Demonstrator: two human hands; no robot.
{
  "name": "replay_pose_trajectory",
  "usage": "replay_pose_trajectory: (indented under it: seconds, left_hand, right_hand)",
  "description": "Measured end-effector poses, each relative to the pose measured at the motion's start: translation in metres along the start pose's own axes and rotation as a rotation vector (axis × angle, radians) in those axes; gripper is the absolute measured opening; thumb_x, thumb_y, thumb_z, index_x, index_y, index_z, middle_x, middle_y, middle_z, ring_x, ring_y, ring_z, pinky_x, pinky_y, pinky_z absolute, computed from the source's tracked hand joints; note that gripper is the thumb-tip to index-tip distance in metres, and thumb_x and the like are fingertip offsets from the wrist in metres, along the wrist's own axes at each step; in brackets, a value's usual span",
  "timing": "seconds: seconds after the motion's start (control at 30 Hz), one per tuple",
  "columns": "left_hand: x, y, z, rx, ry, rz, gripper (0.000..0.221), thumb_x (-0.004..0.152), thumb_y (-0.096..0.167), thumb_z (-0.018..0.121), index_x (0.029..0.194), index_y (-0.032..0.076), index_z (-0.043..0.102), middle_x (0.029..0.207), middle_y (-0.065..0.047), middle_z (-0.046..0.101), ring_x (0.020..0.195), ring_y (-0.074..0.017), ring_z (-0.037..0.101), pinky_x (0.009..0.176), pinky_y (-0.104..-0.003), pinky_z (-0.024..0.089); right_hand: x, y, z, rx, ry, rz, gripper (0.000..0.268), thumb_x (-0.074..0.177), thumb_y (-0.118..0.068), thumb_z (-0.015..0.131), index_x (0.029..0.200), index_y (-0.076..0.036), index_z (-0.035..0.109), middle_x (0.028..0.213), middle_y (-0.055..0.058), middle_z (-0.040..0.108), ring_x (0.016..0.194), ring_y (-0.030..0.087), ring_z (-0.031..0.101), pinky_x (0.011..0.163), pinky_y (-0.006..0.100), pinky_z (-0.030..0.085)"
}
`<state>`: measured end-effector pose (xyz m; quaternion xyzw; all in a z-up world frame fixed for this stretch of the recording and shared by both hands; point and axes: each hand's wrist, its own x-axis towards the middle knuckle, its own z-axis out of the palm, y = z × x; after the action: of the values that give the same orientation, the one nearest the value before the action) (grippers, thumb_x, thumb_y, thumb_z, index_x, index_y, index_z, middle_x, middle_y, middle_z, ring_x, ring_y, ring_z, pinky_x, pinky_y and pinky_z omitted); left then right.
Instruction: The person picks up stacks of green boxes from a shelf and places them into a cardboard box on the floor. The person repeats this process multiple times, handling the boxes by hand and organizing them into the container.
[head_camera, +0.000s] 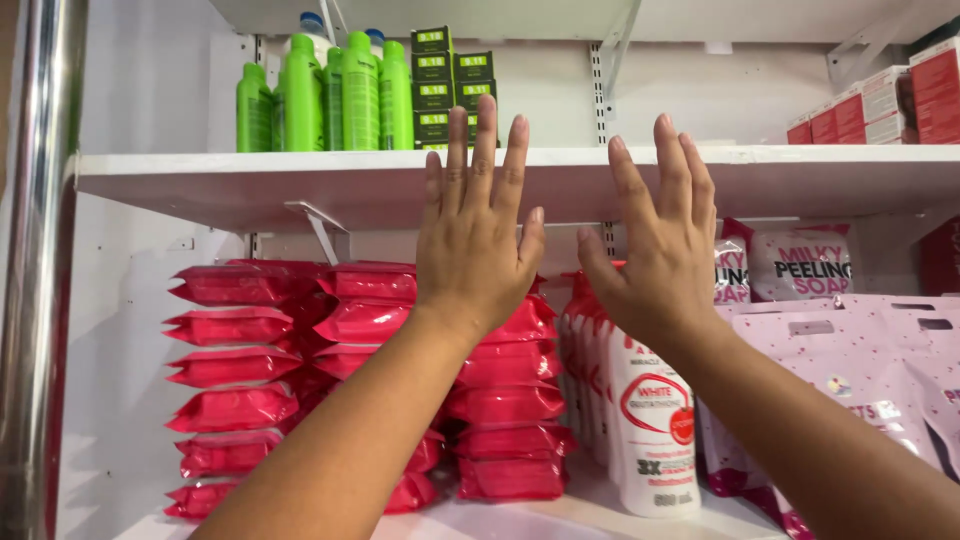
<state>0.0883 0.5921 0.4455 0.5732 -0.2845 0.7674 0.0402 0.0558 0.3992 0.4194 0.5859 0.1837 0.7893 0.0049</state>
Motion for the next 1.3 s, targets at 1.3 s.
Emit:
replay_pose_trajectory:
  seconds: [1.3]
  left_hand:
    - [-0.002,-0.071,0.01,0.152,0.079,0.007,0.085,0.078,0.016,0.068,0.157,0.011,0.037,0.14,-0.01,0.052,0.135,-0.033,0.044,0.125,-0.053,0.016]
  right_hand:
    - [0.051,-0.017,0.075,-0.249,-0.078,-0.085,0.089,0.079,-0.025,0.069,0.159,-0.007,0.034,0.13,0.016,0.053,0.129,0.034,0.047,0.121,0.051,0.027]
